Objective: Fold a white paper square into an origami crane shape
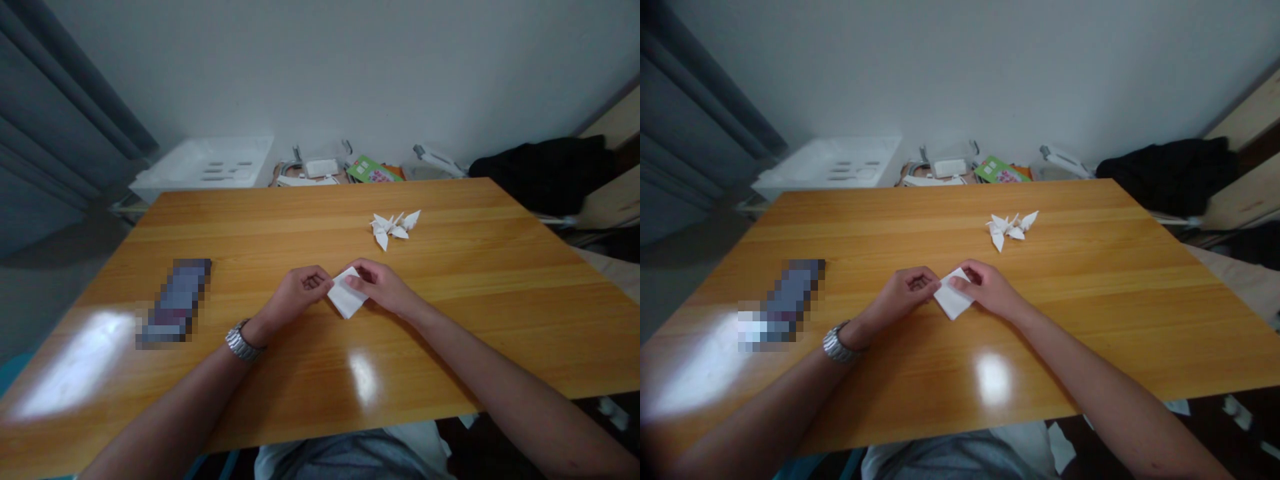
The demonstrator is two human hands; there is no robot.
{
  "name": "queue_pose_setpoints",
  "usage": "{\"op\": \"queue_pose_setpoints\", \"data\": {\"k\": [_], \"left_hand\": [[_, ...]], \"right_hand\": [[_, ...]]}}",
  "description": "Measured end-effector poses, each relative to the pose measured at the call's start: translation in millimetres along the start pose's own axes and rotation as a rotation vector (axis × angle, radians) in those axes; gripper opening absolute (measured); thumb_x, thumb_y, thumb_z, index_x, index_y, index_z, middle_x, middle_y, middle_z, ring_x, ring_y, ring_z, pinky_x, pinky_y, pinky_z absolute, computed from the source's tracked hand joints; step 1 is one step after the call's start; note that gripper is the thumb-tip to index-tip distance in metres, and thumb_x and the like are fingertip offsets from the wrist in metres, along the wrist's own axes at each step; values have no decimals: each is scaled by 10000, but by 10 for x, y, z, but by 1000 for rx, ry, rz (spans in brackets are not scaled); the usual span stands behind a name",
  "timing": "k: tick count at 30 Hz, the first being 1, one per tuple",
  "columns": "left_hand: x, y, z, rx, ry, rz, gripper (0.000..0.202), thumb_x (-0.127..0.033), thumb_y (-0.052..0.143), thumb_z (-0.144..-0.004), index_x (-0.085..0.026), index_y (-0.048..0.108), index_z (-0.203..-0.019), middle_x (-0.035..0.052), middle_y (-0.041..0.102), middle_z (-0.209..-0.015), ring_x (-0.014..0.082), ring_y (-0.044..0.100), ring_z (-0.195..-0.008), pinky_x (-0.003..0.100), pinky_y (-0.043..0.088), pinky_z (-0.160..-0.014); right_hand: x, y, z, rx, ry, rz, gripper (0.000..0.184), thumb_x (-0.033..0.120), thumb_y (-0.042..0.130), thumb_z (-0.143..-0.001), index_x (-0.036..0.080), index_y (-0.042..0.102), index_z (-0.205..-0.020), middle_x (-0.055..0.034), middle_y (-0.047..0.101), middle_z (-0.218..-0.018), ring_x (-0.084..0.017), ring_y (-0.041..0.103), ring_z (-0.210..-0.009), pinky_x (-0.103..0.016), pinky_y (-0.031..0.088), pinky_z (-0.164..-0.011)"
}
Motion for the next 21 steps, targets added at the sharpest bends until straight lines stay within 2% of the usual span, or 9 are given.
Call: {"op": "queue_pose_setpoints", "data": {"k": [5,11,16,21], "left_hand": [[-63,125,30,87,18,-4,250,-391,657,-925,-154,726,-885,25,719,-806,128,619,-711,215,469,-643],[-52,72,26,-43,17,56,267,-421,665,-916,-159,707,-897,50,745,-863,169,679,-791,247,523,-703],[-48,92,31,-59,-15,74,259,-416,684,-911,-162,729,-908,50,761,-879,174,697,-804,246,537,-716],[-89,97,48,-79,-9,36,229,-376,682,-910,-152,722,-887,45,743,-845,156,666,-759,230,500,-664]], "right_hand": [[22,17,38,-6,20,128,378,572,706,-879,194,690,-884,-2,656,-743,-144,552,-635,-254,397,-556],[135,9,39,-36,-73,183,318,503,675,-915,189,688,-867,-30,705,-828,-172,613,-760,-281,469,-686],[175,21,58,-41,-87,212,256,443,644,-942,196,669,-877,-29,704,-838,-176,615,-772,-284,471,-697],[209,51,80,-15,-109,286,234,411,618,-965,196,685,-905,-34,722,-874,-182,632,-796,-291,469,-717]]}}
Point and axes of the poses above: each hand's wrist, its own z-axis away from the middle knuckle, its own y-axis out of the palm, x = y × z, the point moved 8 cm from there along -z, towards the middle knuckle
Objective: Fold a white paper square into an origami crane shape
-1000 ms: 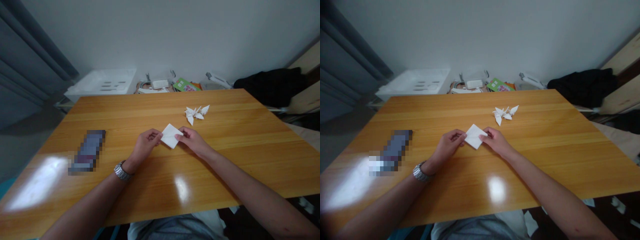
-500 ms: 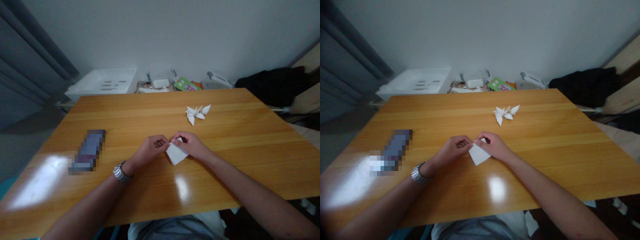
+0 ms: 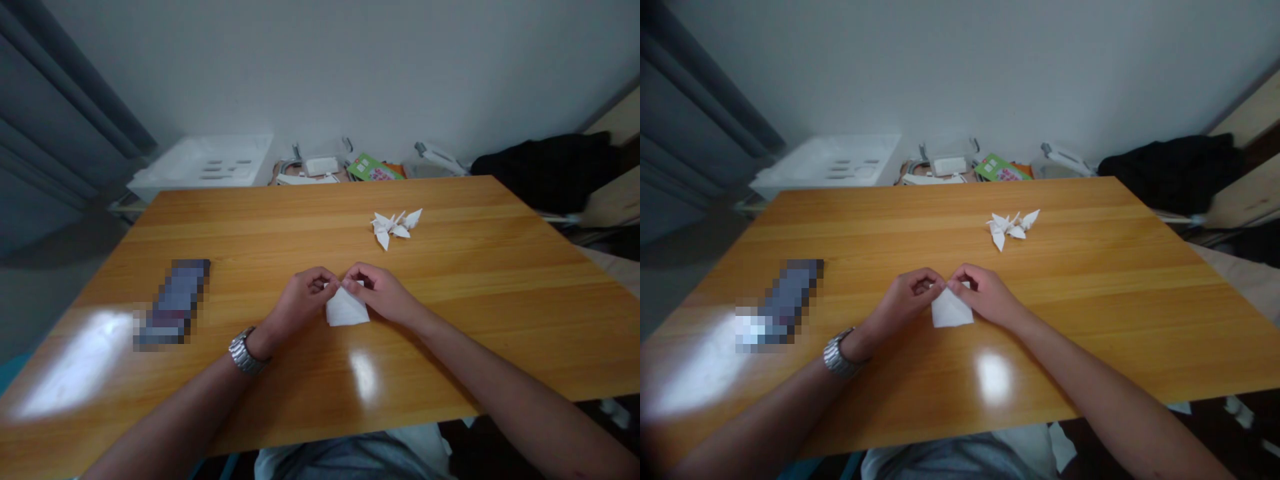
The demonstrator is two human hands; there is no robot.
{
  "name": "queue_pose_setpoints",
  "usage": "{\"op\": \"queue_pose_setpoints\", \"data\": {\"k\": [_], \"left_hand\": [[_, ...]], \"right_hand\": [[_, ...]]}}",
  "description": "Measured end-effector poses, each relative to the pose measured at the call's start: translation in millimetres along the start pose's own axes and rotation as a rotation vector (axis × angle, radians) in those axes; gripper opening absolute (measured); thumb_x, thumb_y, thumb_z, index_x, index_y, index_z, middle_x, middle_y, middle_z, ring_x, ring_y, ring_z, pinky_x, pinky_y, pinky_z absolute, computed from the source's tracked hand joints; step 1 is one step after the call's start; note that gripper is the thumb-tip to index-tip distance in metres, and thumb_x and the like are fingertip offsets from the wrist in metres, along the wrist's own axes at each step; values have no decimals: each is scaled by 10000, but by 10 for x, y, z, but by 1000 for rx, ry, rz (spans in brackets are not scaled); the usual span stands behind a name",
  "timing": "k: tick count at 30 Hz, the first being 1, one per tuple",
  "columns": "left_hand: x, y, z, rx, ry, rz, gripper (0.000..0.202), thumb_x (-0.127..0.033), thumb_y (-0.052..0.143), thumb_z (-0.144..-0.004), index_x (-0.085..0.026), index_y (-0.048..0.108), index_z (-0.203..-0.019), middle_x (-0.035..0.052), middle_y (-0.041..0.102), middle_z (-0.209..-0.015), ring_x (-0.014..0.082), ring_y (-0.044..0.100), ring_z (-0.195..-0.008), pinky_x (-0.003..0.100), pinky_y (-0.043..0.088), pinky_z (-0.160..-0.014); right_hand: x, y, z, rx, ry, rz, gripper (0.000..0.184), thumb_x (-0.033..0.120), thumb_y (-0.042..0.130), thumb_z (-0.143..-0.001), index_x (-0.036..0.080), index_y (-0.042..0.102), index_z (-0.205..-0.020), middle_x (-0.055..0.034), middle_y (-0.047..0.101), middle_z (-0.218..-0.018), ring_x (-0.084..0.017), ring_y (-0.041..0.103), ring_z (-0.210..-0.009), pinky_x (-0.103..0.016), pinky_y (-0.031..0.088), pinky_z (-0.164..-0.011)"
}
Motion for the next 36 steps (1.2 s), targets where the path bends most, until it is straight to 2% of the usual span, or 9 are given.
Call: {"op": "queue_pose_setpoints", "data": {"k": [3,6,11,15,21,28,31,36], "left_hand": [[15,-10,-1,11,2,-27,237,-384,683,-912,-152,727,-886,40,734,-814,148,648,-724,226,480,-629],[31,-23,-13,55,6,-26,248,-402,685,-922,-161,741,-905,41,748,-835,149,662,-740,231,497,-653],[29,-108,-49,47,16,-45,249,-412,696,-919,-170,752,-900,42,767,-877,152,681,-779,238,511,-687],[65,-125,-68,39,-34,-14,247,-403,725,-887,-159,759,-883,50,772,-873,159,680,-782,242,507,-688],[134,-141,-53,-74,-99,202,305,-450,786,-834,-149,772,-886,59,775,-898,157,676,-801,242,519,-719],[216,-182,-14,-177,-171,354,321,-446,817,-812,-145,788,-921,78,785,-941,160,692,-807,259,550,-755],[189,-243,-10,-221,-149,280,314,-442,819,-809,-141,783,-888,76,785,-902,160,697,-772,250,547,-716],[68,-224,-11,-195,-87,135,264,-407,795,-824,-143,781,-840,63,781,-840,154,699,-738,221,525,-647]], "right_hand": [[3,9,4,43,-2,77,271,425,589,-984,199,715,-901,-32,743,-863,-190,650,-794,-300,470,-721],[-12,-26,3,53,-1,130,303,452,604,-977,201,743,-882,-32,763,-856,-199,667,-785,-306,472,-716],[-103,-64,9,89,38,94,306,461,627,-963,207,793,-922,-34,805,-922,-221,709,-816,-315,500,-745],[-154,-56,14,116,60,87,355,484,613,-967,191,812,-940,-33,811,-924,-221,716,-818,-298,495,-728],[-165,-65,-7,72,86,1,425,529,606,-955,160,808,-890,-44,786,-847,-185,664,-733,-268,467,-670],[-239,-40,-14,52,159,-103,443,553,634,-927,145,795,-865,-37,736,-760,-153,591,-641,-258,430,-607],[-229,-30,-5,75,152,-97,431,543,620,-942,151,786,-880,-46,749,-805,-165,610,-681,-268,448,-641],[-146,27,5,107,77,-102,323,463,639,-952,164,759,-924,-58,770,-923,-197,658,-830,-291,485,-773]]}}
Point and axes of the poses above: each hand's wrist, its own z-axis away from the middle knuckle, its own y-axis out of the palm, x = y × z, the point moved 8 cm from there along -z, towards the middle knuckle
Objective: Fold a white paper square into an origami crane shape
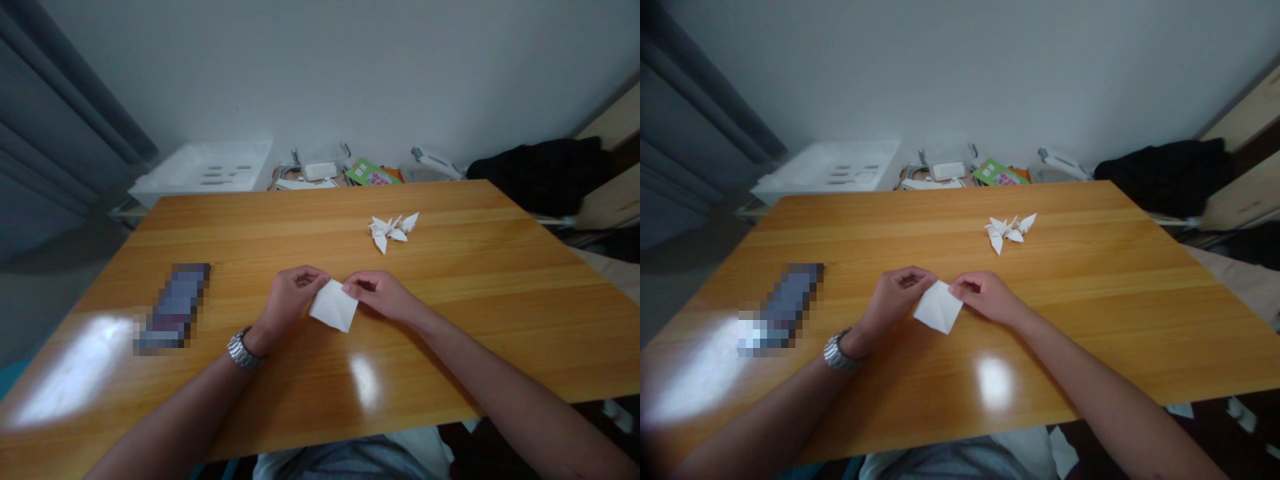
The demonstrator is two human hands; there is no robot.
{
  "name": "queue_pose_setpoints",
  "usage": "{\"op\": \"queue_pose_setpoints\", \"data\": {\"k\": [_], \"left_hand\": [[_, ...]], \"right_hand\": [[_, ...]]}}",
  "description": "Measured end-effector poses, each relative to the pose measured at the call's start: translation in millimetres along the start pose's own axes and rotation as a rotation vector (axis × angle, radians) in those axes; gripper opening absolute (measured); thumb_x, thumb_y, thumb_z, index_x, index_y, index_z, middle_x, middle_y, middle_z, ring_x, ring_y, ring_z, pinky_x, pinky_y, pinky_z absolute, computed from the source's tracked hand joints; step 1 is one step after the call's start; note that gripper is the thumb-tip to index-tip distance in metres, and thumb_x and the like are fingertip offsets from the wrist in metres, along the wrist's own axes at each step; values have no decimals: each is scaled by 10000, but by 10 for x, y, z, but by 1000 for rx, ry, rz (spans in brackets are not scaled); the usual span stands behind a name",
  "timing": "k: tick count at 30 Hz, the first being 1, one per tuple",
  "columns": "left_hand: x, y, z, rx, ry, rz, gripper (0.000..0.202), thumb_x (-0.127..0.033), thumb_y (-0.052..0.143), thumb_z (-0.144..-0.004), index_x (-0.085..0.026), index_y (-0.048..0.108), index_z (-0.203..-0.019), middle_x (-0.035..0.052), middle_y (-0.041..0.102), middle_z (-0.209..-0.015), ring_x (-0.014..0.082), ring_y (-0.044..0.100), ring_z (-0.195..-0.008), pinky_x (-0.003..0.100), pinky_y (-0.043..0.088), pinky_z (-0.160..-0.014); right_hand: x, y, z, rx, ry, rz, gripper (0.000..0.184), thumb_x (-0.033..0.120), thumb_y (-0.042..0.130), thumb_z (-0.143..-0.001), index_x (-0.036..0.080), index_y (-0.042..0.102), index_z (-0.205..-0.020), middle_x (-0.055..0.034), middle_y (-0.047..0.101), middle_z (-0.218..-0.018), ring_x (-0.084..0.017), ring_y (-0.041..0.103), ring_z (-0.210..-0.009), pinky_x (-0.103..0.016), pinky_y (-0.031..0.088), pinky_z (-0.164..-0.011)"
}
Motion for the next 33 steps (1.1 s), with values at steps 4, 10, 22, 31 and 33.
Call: {"op": "queue_pose_setpoints", "data": {"k": [4,10,22,31,33], "left_hand": [[-17,81,27,40,-14,-15,234,-380,796,-802,-147,780,-818,62,781,-816,152,698,-717,210,515,-609],[41,122,11,60,-4,50,276,-406,807,-786,-153,778,-893,70,792,-883,168,719,-777,229,550,-669],[70,126,22,142,-15,-16,287,-431,762,-848,-144,757,-853,57,769,-824,133,665,-698,209,493,-613],[40,169,36,163,33,-67,302,-452,731,-872,-152,762,-894,70,774,-859,159,686,-746,235,524,-651],[42,172,32,171,40,-90,312,-460,720,-879,-151,760,-893,72,774,-865,168,691,-765,242,532,-670]], "right_hand": [[33,69,6,3,6,18,317,458,639,-948,164,737,-881,-45,745,-848,-182,638,-770,-277,473,-713],[44,14,-2,-41,-10,59,341,470,611,-960,169,738,-862,-35,731,-808,-177,626,-747,-278,460,-700],[-22,-38,-12,-79,8,-12,337,492,666,-924,170,724,-846,-33,702,-790,-166,597,-717,-274,440,-664],[-8,-76,-17,-128,5,-30,325,498,674,-919,181,712,-860,-30,701,-780,-158,592,-681,-266,429,-615],[-9,-122,-22,-159,9,-23,337,511,672,-914,180,705,-859,-34,700,-783,-163,595,-690,-271,436,-622]]}}
Point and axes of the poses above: each hand's wrist, its own z-axis away from the middle knuckle, its own y-axis out of the palm, x = y × z, the point moved 8 cm from there along -z, towards the middle knuckle
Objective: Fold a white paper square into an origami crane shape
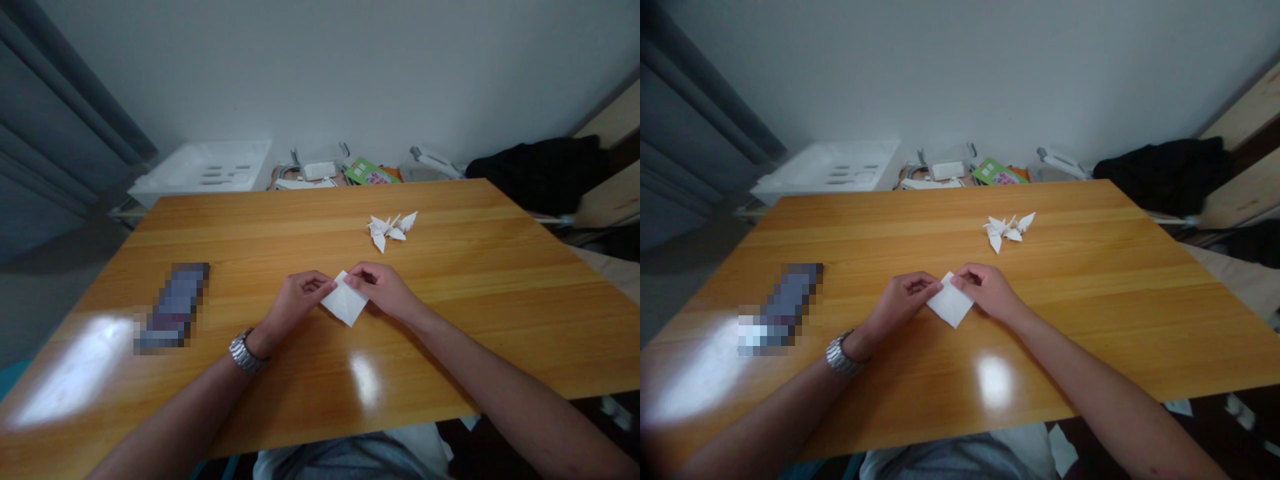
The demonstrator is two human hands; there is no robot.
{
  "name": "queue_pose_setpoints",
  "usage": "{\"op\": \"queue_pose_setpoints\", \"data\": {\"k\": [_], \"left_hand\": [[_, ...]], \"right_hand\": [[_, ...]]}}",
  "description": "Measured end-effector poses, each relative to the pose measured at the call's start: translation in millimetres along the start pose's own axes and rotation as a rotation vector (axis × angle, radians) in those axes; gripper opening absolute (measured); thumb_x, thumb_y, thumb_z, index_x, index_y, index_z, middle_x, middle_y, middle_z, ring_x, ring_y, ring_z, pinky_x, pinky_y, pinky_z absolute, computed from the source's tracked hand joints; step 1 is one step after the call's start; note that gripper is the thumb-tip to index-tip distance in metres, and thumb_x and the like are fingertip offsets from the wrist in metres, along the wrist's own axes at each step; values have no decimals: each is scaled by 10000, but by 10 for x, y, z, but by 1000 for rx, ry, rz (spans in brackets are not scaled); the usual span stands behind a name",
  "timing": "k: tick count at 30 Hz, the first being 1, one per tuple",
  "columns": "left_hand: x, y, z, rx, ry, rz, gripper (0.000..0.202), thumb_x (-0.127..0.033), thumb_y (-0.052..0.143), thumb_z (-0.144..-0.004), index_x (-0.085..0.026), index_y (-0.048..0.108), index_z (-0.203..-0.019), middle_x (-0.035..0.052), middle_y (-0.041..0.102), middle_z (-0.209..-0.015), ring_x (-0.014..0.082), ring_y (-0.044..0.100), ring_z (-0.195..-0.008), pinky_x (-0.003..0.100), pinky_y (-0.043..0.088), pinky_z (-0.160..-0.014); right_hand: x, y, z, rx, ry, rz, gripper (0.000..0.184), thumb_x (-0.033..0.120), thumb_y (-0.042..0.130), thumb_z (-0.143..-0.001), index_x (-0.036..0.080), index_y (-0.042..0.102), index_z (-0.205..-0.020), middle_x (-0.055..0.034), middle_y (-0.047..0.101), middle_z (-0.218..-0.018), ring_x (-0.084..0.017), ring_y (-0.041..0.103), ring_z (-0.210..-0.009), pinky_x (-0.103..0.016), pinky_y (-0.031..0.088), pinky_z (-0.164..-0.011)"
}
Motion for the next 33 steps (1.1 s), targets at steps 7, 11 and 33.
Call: {"op": "queue_pose_setpoints", "data": {"k": [7,11,33], "left_hand": [[-2,-11,-9,-10,-30,-3,307,-451,719,-881,-148,757,-846,56,761,-802,144,664,-688,216,510,-607],[5,-54,-17,-43,-60,9,307,-440,726,-872,-136,755,-838,55,747,-760,139,651,-650,216,516,-586],[42,-170,-42,-17,14,-253,345,-437,675,-924,-178,732,-1144,10,706,-738,133,616,-625,220,486,-584]], "right_hand": [[-10,-56,-38,-25,-2,-39,336,509,686,-896,176,706,-857,-36,707,-796,-162,596,-688,-279,449,-641],[-33,-82,-49,-34,-19,0,316,486,672,-914,175,726,-902,-43,733,-851,-174,628,-748,-288,470,-693],[-140,-150,-114,-106,-28,141,263,410,641,-949,189,780,-980,-69,791,-945,-210,698,-827,-316,504,-748]]}}
Point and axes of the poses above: each hand's wrist, its own z-axis away from the middle knuckle, its own y-axis out of the palm, x = y × z, the point moved 8 cm from there along -z, towards the middle knuckle
